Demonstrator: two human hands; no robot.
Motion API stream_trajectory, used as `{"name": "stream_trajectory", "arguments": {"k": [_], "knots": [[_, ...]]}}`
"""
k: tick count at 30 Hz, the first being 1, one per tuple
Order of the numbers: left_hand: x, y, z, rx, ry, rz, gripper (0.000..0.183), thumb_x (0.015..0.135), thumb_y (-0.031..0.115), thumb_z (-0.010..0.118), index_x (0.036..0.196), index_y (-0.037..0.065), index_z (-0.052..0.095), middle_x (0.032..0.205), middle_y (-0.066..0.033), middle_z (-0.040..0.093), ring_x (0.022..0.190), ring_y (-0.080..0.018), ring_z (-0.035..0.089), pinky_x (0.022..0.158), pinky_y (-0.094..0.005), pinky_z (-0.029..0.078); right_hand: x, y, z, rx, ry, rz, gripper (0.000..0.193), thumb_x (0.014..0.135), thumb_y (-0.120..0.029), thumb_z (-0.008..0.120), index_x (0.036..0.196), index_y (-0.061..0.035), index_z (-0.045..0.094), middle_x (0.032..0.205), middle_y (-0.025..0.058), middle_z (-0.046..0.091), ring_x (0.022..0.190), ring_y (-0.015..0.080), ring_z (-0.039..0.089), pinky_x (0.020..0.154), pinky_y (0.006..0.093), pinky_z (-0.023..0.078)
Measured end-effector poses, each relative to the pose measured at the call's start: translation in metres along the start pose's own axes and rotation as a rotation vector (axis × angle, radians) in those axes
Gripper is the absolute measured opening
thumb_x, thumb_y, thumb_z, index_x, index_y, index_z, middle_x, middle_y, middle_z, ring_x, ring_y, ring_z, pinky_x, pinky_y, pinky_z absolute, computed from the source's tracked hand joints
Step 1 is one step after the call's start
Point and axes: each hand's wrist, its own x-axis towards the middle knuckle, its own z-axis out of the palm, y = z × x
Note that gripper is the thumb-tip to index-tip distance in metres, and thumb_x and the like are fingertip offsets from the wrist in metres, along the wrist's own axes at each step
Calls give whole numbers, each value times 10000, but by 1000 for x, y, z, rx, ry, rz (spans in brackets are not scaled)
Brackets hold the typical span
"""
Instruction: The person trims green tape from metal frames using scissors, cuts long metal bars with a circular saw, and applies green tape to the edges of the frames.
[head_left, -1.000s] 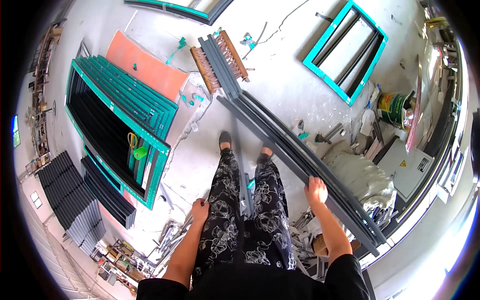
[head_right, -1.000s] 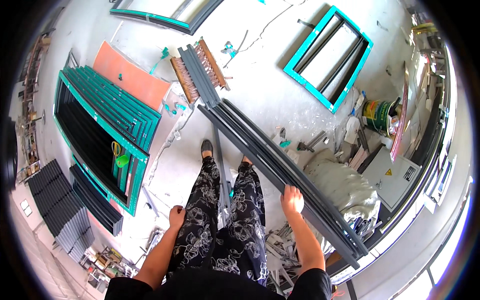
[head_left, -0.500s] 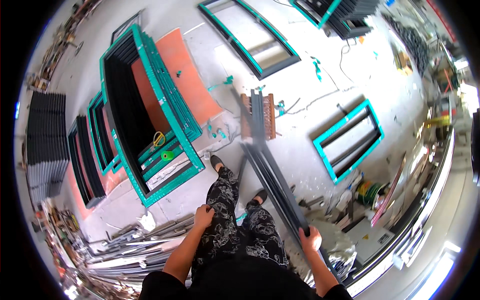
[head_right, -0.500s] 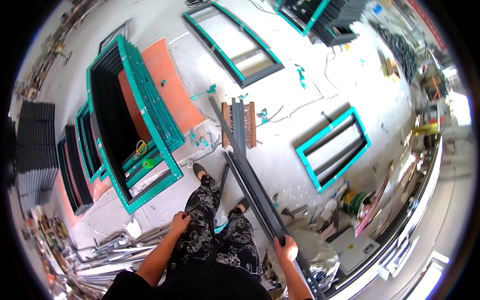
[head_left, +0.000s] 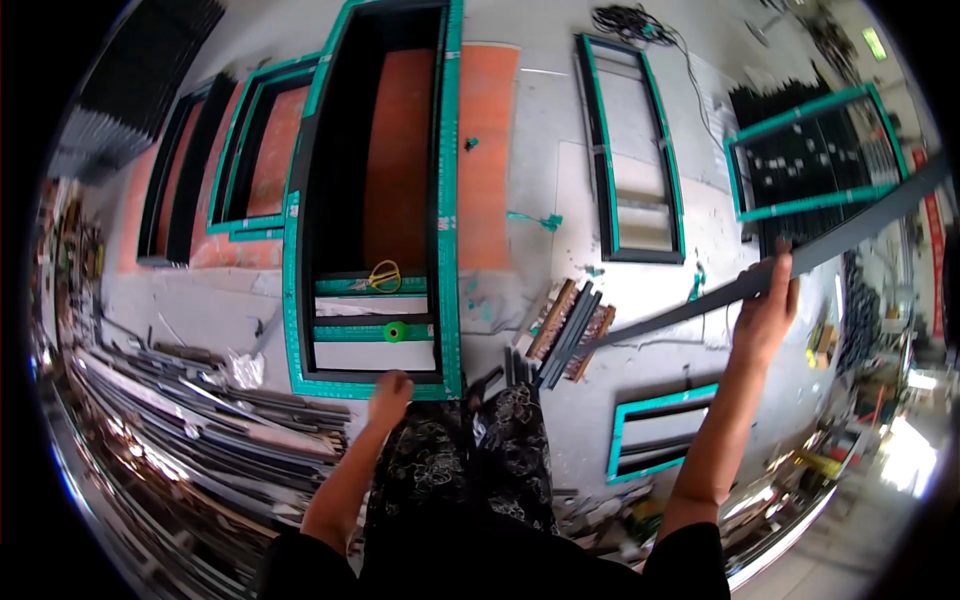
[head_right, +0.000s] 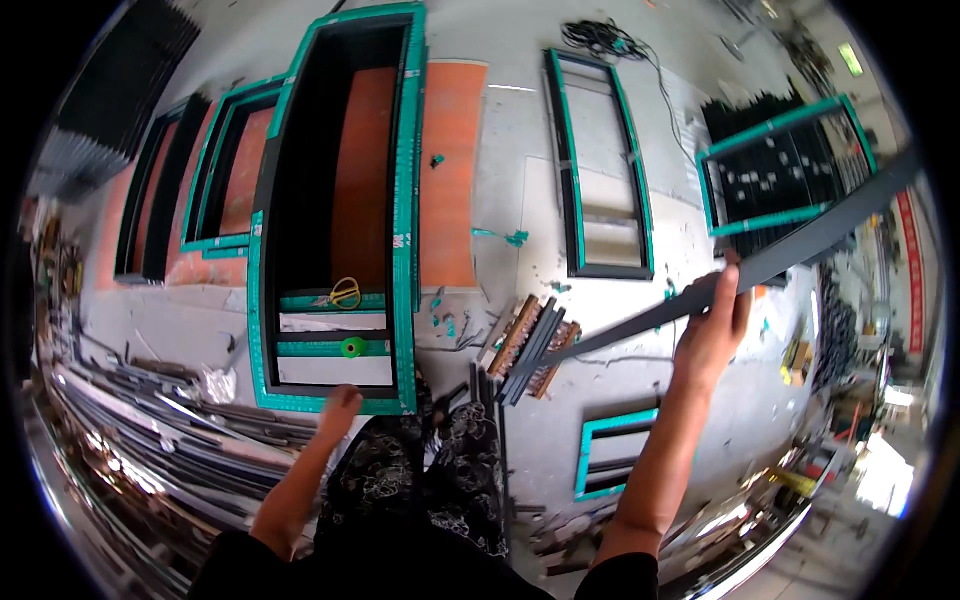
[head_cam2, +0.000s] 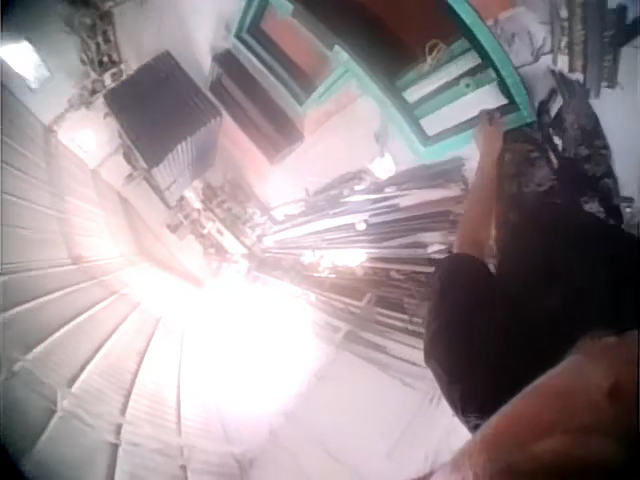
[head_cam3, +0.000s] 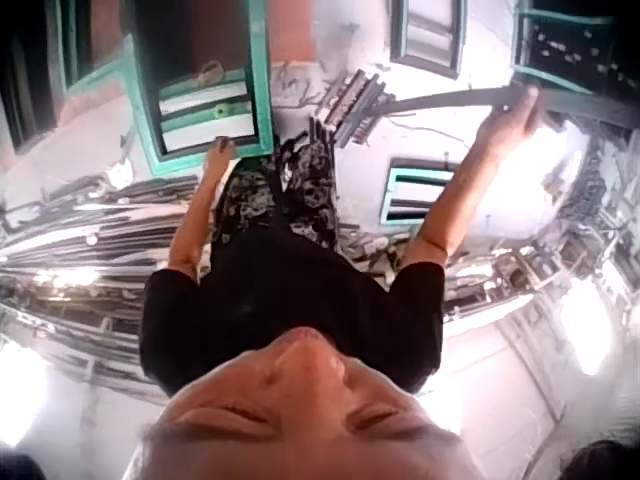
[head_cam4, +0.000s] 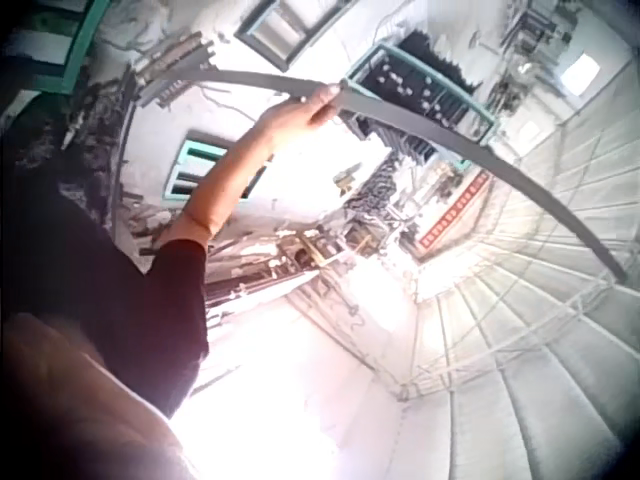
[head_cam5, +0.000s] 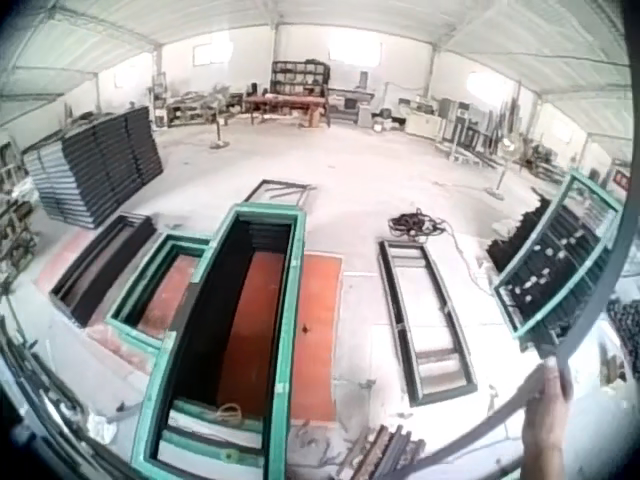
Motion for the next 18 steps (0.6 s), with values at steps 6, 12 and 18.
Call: {"name": "stream_trajectory", "arguments": {"k": [6, 12, 18], "knots": [[42, 173, -64, 85, 456, 198, 369, 895, 106, 639, 1235, 16, 526, 1147, -170, 606, 1034, -351, 593, 853, -435, 491, 44, -21, 148, 315, -325, -15, 98, 922, -138, 627, 939, -47, 597, 690, 30, 511, 624, 108, 478, 581, 274, 401], [101, 295, -60, 177, 533, 350, 926, 688, 221, 849, 1444, 1, 363, 1429, -226, 429, 1299, -425, 435, 1108, -496, 322, 0, 102, 260, 324, -518, 256, 112, 918, -155, 593, 872, -61, 553, 625, 29, 503, 578, 134, 508, 567, 292, 433], [147, 251, -7, 231, 663, -226, 605, 638, 244, 824, 1177, 105, 586, 1043, -118, 622, 978, -351, 604, 823, -459, 489, -83, 166, 324, 160, -797, 862, 159, 880, -128, 689, 980, -48, 597, 820, 20, 589, 717, 130, 563, 661, 298, 472]]}}
